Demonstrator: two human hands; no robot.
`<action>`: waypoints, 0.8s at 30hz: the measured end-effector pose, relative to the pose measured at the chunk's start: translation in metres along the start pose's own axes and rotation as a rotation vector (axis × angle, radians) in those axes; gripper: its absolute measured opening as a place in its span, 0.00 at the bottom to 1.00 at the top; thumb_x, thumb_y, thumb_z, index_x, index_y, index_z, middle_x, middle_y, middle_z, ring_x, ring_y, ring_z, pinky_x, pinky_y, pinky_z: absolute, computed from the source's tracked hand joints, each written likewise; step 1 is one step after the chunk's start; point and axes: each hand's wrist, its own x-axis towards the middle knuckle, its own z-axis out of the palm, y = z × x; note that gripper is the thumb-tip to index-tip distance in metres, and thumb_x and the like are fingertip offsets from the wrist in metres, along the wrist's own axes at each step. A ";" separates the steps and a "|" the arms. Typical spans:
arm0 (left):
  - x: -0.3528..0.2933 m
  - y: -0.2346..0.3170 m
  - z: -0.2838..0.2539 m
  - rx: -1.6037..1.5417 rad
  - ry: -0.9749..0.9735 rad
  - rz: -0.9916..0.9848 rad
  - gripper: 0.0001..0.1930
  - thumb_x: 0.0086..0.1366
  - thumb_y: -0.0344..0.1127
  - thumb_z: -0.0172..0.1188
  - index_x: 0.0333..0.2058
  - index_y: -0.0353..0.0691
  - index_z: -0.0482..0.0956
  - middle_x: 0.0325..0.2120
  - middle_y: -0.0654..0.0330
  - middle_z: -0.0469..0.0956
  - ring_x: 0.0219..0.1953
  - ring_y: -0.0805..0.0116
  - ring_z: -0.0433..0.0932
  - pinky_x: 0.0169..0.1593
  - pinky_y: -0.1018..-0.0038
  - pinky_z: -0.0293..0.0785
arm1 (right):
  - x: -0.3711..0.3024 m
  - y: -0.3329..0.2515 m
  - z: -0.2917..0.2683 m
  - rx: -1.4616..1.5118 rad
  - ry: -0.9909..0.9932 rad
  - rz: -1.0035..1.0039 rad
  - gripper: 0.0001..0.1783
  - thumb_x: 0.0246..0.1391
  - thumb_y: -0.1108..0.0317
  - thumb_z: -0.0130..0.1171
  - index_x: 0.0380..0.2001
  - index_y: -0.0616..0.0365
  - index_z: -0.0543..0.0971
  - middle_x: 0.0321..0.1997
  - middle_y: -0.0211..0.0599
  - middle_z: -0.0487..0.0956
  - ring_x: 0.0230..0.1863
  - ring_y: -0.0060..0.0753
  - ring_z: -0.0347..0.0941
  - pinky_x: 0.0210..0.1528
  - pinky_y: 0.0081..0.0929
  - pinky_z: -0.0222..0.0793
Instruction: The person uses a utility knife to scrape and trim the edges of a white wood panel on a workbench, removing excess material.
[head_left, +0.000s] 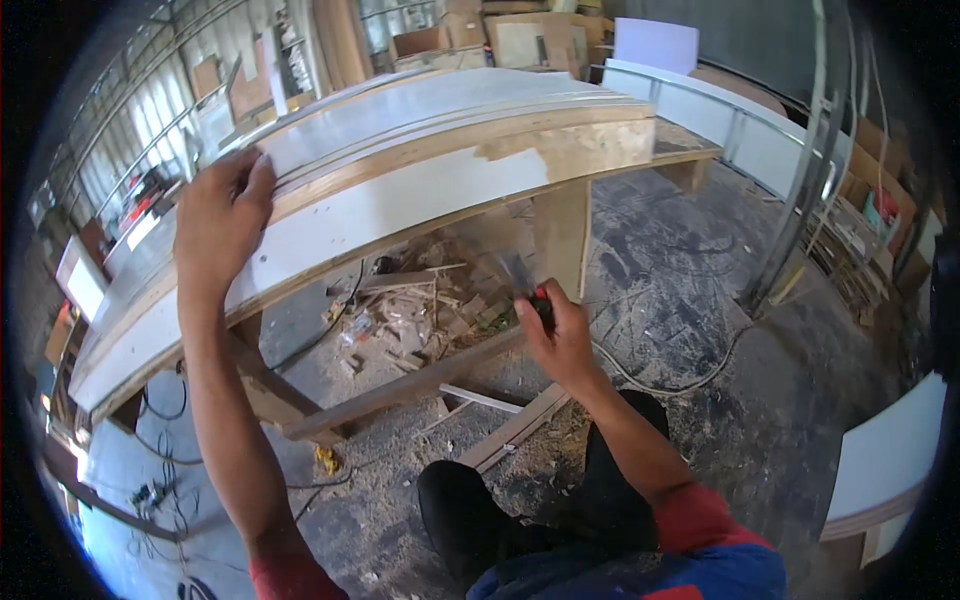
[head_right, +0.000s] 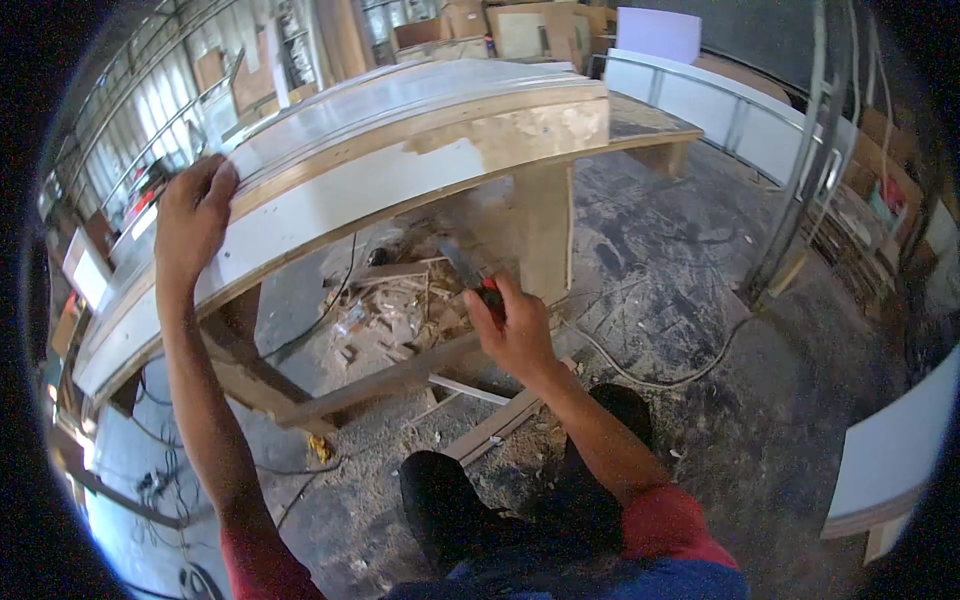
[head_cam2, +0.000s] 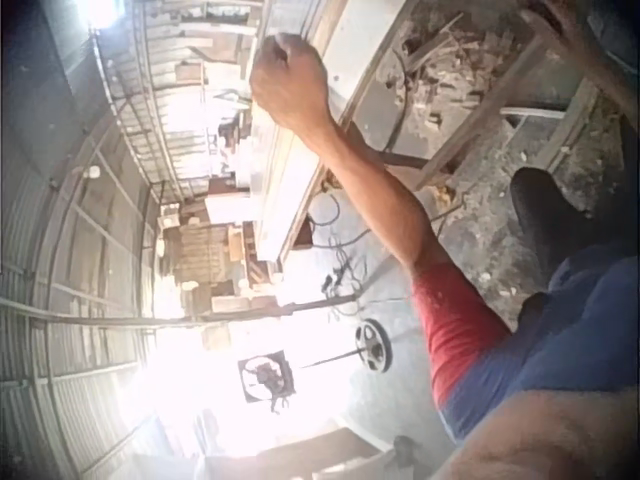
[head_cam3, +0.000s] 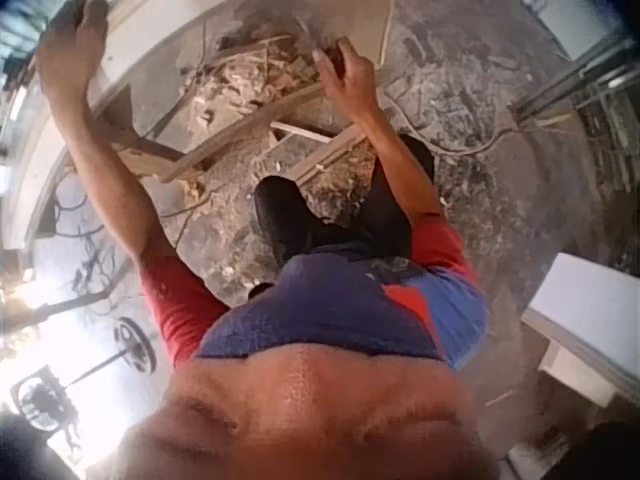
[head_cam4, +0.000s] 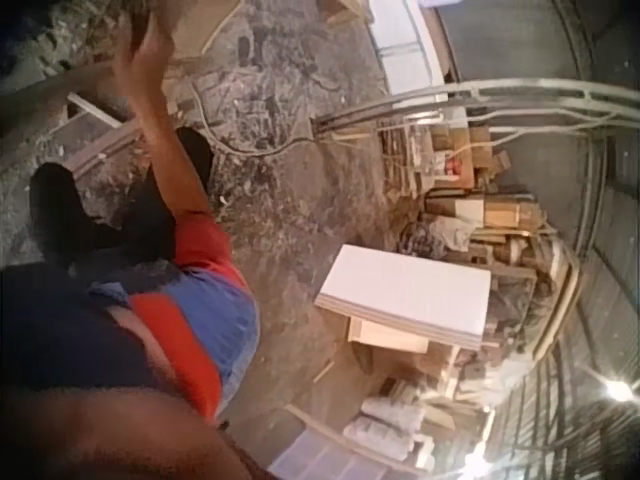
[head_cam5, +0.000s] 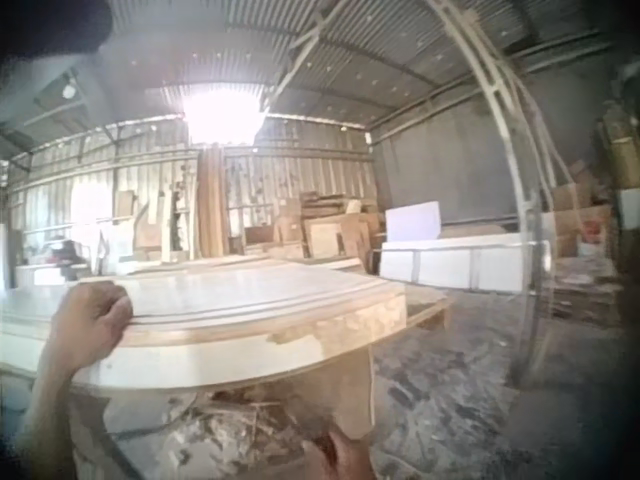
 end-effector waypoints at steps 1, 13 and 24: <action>-0.001 -0.009 -0.002 0.040 0.009 0.026 0.19 0.67 0.46 0.54 0.43 0.37 0.85 0.34 0.43 0.83 0.40 0.42 0.83 0.45 0.56 0.76 | -0.007 -0.006 0.002 -0.082 -0.058 -0.053 0.14 0.64 0.61 0.62 0.33 0.59 0.72 0.17 0.34 0.71 0.19 0.26 0.67 0.22 0.26 0.62; -0.118 -0.011 0.052 0.144 0.320 0.286 0.44 0.57 0.31 0.61 0.73 0.46 0.56 0.75 0.52 0.51 0.77 0.46 0.44 0.74 0.43 0.39 | -0.099 0.054 -0.056 -0.282 -0.408 0.162 0.17 0.67 0.57 0.59 0.35 0.64 0.77 0.20 0.35 0.73 0.20 0.26 0.69 0.26 0.30 0.64; -0.138 -0.005 0.052 0.185 0.200 0.230 0.47 0.57 0.32 0.63 0.75 0.45 0.52 0.76 0.46 0.44 0.78 0.41 0.36 0.74 0.42 0.34 | -0.160 0.124 -0.057 -0.274 -0.362 0.209 0.23 0.69 0.54 0.56 0.48 0.66 0.76 0.27 0.39 0.76 0.26 0.27 0.73 0.30 0.37 0.68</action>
